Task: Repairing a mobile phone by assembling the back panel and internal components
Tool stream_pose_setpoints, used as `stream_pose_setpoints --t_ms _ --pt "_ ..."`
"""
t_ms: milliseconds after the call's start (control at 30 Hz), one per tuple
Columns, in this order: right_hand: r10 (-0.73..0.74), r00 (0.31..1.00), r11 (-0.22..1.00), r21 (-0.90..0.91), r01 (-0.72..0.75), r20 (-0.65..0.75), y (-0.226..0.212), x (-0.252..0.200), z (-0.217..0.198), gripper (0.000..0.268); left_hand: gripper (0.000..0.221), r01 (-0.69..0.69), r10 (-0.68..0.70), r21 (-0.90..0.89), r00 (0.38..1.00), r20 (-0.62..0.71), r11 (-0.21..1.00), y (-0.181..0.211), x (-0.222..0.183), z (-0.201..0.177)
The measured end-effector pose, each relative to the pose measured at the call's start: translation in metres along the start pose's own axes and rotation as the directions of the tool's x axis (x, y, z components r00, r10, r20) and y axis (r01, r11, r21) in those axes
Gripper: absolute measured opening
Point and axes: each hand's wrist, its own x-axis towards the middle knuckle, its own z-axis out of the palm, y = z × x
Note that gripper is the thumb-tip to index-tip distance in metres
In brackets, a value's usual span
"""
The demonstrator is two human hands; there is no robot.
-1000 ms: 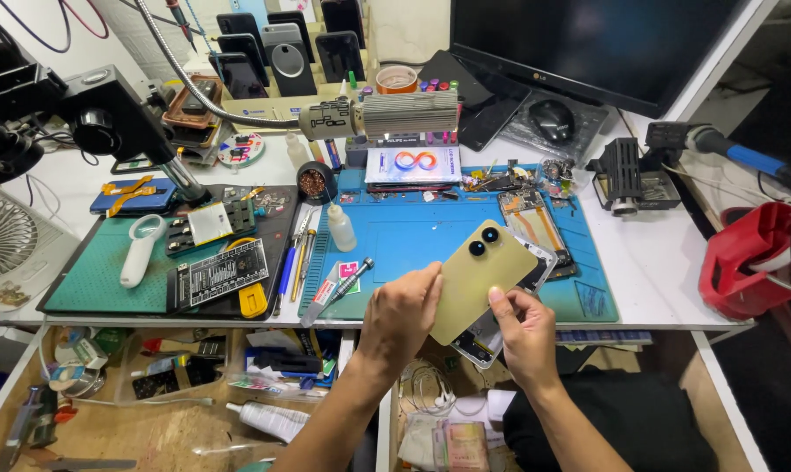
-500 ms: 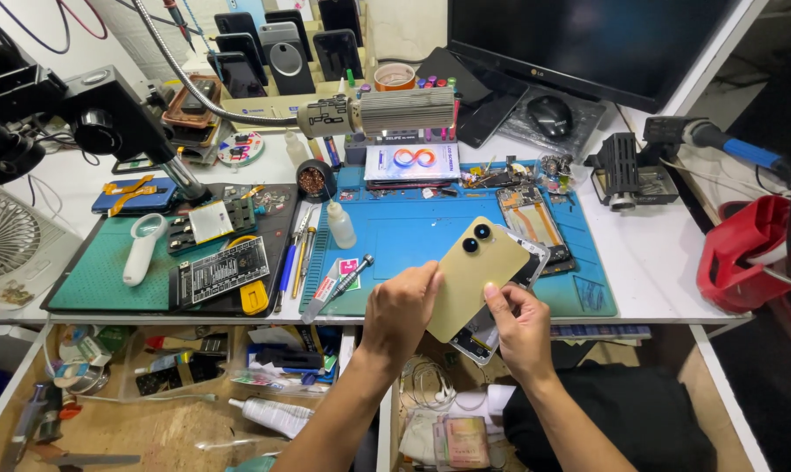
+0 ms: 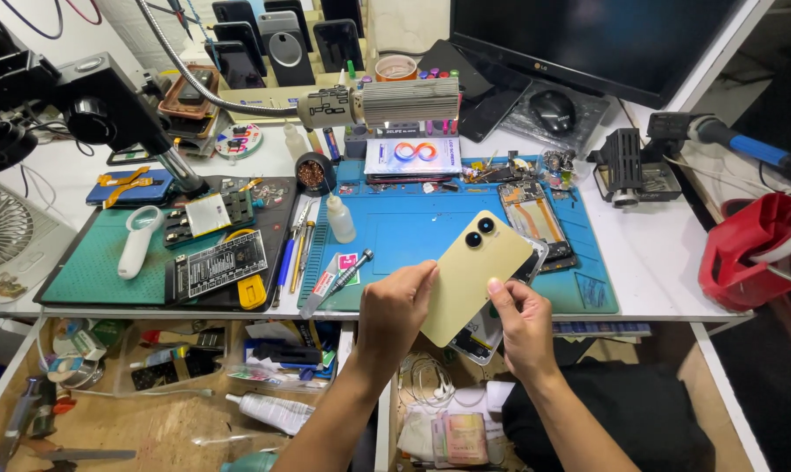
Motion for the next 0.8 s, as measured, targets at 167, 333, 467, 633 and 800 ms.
stream_pose_setpoints --t_ms 167,333,467,633,800 --pt "0.028 1.0 0.998 0.049 -0.028 -0.001 -0.007 -0.002 0.005 0.033 0.015 0.001 -0.002 -0.028 0.999 -0.04 1.0 -0.01 -0.004 0.006" --pt "-0.009 1.0 1.0 0.017 0.009 -0.001 0.0 0.001 -0.002 0.035 0.016 0.09 -0.109 -0.22 0.991 -0.076 0.971 -0.001 -0.001 -0.011" --pt "-0.027 1.0 0.999 -0.036 0.027 0.009 -0.009 -0.004 0.002 0.037 0.023 0.096 -0.092 -0.102 0.995 0.043 0.99 0.001 -0.005 -0.01" --pt "-0.046 0.998 0.993 -0.109 0.049 0.037 -0.008 -0.006 -0.002 0.036 0.017 0.079 -0.077 -0.014 0.992 0.1 0.997 -0.012 -0.004 0.001" --pt "-0.033 0.999 0.99 -0.133 0.037 0.03 -0.014 -0.005 -0.001 0.037 0.018 0.112 -0.107 -0.066 0.992 0.067 0.992 -0.016 -0.006 0.006"
